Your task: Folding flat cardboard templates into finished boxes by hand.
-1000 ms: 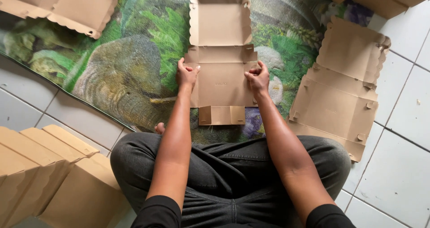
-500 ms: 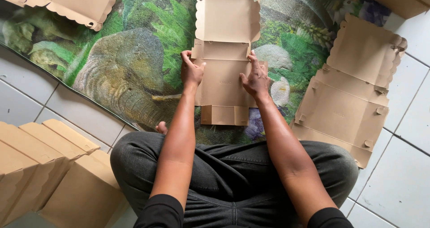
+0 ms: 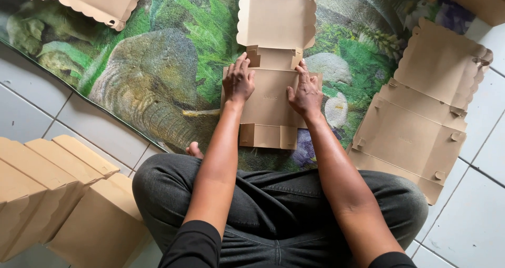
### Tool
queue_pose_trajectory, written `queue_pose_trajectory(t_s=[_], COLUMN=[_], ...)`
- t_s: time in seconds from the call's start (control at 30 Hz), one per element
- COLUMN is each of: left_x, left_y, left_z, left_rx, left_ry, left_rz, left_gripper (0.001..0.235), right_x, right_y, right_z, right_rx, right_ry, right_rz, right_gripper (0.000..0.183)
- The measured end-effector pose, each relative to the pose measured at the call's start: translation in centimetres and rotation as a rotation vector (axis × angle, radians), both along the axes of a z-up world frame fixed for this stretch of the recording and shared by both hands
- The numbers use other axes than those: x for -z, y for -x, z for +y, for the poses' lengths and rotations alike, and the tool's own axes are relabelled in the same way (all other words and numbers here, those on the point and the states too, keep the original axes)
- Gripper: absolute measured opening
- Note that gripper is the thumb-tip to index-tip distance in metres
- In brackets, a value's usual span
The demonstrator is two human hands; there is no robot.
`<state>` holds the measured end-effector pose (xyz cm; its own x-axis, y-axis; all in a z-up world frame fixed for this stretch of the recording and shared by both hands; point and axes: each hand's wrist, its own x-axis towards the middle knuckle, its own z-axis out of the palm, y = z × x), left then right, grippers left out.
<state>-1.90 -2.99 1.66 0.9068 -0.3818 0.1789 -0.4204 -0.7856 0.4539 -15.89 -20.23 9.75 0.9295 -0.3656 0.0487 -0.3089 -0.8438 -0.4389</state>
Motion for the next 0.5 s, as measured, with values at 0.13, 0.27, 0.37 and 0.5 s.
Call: queue_pose_trajectory(t_s=[0.13, 0.27, 0.37, 0.5], left_x=[-1.1, -1.1, -1.3, 0.1], left_y=[1.6, 1.3, 1.0, -0.3], left_z=[-0.2, -0.5, -0.6, -0.9], left_rx=[0.064, 0.102, 0.147, 0.195], left_ry=[-0.174, -0.255, -0.278, -0.297], left_rz=[-0.139, -0.132, -0.097, -0.064], left_gripper=[0.032, 0.049, 0.061, 0.062], right_x=[1.9, 0.1, -0.3, -0.2], right_y=[-0.6, -0.8, -1.2, -2.3], right_z=[-0.2, 0.4, 0.6, 0.2], right_rx=[-0.035, -0.037, -0.055, -0.083], right_ry=[0.098, 0.131, 0.162, 0.161], right_rz=[0.089, 0.167, 0.237, 0.312], right_gripper=[0.058, 0.063, 0.070, 0.078])
